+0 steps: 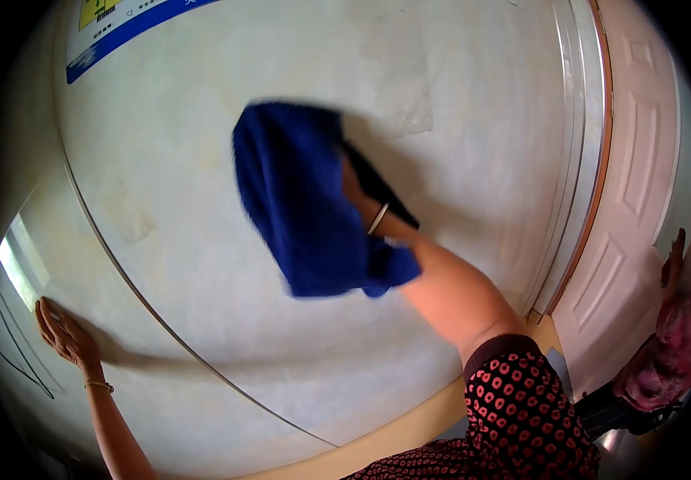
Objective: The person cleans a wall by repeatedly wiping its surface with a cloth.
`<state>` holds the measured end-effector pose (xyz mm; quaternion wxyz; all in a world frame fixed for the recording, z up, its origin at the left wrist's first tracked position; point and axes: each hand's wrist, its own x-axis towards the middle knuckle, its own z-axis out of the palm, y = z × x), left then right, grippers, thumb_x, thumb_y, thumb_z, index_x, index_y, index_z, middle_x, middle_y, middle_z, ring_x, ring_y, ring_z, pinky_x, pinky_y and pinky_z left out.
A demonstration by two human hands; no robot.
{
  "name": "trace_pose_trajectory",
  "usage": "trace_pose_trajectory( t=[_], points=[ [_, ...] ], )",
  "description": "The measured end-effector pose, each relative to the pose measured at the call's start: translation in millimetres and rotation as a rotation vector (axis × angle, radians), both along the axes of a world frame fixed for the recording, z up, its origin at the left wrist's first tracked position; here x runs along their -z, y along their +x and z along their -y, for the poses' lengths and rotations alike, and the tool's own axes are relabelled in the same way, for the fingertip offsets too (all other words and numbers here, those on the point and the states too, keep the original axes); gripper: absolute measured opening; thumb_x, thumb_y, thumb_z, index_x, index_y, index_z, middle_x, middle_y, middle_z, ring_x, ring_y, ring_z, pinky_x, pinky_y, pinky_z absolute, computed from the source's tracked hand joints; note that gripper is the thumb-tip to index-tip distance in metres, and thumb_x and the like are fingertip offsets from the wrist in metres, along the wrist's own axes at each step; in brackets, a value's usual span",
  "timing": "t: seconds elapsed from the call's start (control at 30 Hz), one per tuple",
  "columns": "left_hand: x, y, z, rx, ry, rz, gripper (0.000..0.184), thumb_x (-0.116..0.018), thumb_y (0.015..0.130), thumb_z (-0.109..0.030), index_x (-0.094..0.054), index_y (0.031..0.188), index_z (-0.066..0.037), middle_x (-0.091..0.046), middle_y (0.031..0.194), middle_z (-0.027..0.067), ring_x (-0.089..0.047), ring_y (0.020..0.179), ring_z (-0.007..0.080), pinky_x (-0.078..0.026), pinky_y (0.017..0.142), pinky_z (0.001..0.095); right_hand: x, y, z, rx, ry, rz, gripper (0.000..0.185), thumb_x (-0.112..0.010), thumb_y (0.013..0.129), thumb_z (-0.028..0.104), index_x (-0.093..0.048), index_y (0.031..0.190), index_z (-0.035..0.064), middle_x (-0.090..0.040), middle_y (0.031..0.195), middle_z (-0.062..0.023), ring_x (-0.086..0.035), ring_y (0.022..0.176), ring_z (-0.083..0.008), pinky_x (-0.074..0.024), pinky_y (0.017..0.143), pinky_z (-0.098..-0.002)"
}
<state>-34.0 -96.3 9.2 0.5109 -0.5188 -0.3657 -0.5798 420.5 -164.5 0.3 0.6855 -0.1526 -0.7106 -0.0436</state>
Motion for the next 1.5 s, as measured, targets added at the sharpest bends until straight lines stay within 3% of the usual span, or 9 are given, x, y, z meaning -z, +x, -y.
trace_pose_trajectory(
  t=[0.07, 0.13, 0.23, 0.73, 0.9, 1.07, 1.17, 1.27, 1.5],
  points=[
    [0, 2, 2, 0.014, -0.005, 0.005, 0.037, -0.035, 0.086, -0.019, -0.041, 0.120, -0.006, -0.039, 0.123, 0.0098, -0.033, 0.114, 0.0239, -0.023, 0.096, 0.0344, -42, 24, 38, 1.328, 0.458, 0.322, 0.037, -0.036, 0.084, 0.023, -0.045, 0.115, 0.0059, -0.043, 0.121, -0.0087, -0.036, 0.115, -0.0226, -0.0251, 0.098, -0.0316],
    [0, 1, 1, 0.012, -0.006, 0.006, 0.037, -0.035, 0.086, -0.020, -0.041, 0.119, -0.006, -0.039, 0.123, 0.0098, -0.034, 0.114, 0.0239, -0.024, 0.095, 0.0342, -82, 28, 73, 1.405, -0.120, 0.313, 0.041, -0.035, 0.083, 0.028, -0.042, 0.118, 0.0078, -0.042, 0.122, -0.0090, -0.032, 0.118, -0.0231, -0.0215, 0.099, -0.0335],
    [1, 2, 1, 0.031, -0.004, 0.001, 0.036, -0.034, 0.086, -0.020, -0.042, 0.119, -0.007, -0.039, 0.123, 0.0095, -0.034, 0.113, 0.0239, -0.024, 0.095, 0.0342, -57, 54, 42, 1.553, 0.260, 0.264, 0.048, -0.041, 0.081, 0.031, -0.036, 0.121, 0.0045, -0.036, 0.125, -0.0130, -0.032, 0.117, -0.0260, -0.0241, 0.098, -0.0359],
    [0, -6, -5, 0.044, 0.024, -0.042, 0.036, -0.034, 0.087, -0.021, -0.041, 0.120, -0.007, -0.041, 0.122, 0.0092, -0.035, 0.113, 0.0232, -0.025, 0.094, 0.0340, -9, 95, 36, 1.166, 0.438, 0.041, 0.046, -0.039, 0.083, 0.029, -0.035, 0.121, 0.0042, -0.037, 0.125, -0.0116, -0.034, 0.114, -0.0274, -0.0212, 0.099, -0.0387],
    [0, -6, -5, 0.037, 0.006, -0.015, 0.036, -0.033, 0.087, -0.021, -0.041, 0.120, -0.007, -0.040, 0.122, 0.0092, -0.035, 0.113, 0.0233, -0.025, 0.094, 0.0340, 27, 81, 41, 0.067, 0.015, -0.250, 0.045, -0.035, 0.087, 0.029, -0.029, 0.126, 0.0055, -0.034, 0.127, -0.0110, -0.033, 0.116, -0.0224, -0.0222, 0.099, -0.0325],
    [1, -8, -8, 0.039, 0.012, -0.015, 0.036, -0.033, 0.087, -0.021, -0.042, 0.119, -0.007, -0.040, 0.123, 0.0092, -0.035, 0.113, 0.0233, -0.025, 0.094, 0.0340, -20, 103, 41, 1.432, 0.305, 0.173, 0.049, -0.044, 0.081, 0.026, -0.033, 0.122, 0.0026, -0.034, 0.126, -0.0156, -0.030, 0.118, -0.0291, -0.0196, 0.100, -0.0365],
    [3, -8, -7, 0.027, 0.002, -0.016, 0.036, -0.034, 0.087, -0.021, -0.042, 0.120, -0.007, -0.040, 0.123, 0.0092, -0.035, 0.113, 0.0233, -0.025, 0.095, 0.0338, -23, 110, 30, 1.353, 0.801, 0.144, 0.048, -0.044, 0.081, 0.026, -0.034, 0.122, 0.0022, -0.035, 0.125, -0.0162, -0.030, 0.117, -0.0300, -0.0189, 0.100, -0.0376],
    [0, -8, -8, 0.043, 0.000, 0.015, 0.036, -0.034, 0.087, -0.021, -0.041, 0.120, -0.007, -0.040, 0.123, 0.0092, -0.034, 0.113, 0.0231, -0.024, 0.095, 0.0338, 8, 86, 59, 1.055, 0.223, 0.058, 0.048, -0.046, 0.080, 0.025, -0.035, 0.121, 0.0014, -0.037, 0.123, -0.0173, -0.032, 0.115, -0.0312, -0.0211, 0.099, -0.0384],
    [1, -10, -9, 0.031, 0.001, -0.018, 0.036, -0.034, 0.087, -0.021, -0.042, 0.119, -0.007, -0.040, 0.123, 0.0092, -0.034, 0.114, 0.0233, -0.024, 0.095, 0.0338, -25, 117, 36, 1.237, 0.294, 0.066, 0.049, -0.048, 0.079, 0.024, -0.035, 0.120, 0.0011, -0.038, 0.122, -0.0174, -0.033, 0.115, -0.0310, -0.0221, 0.099, -0.0377]
  ],
)
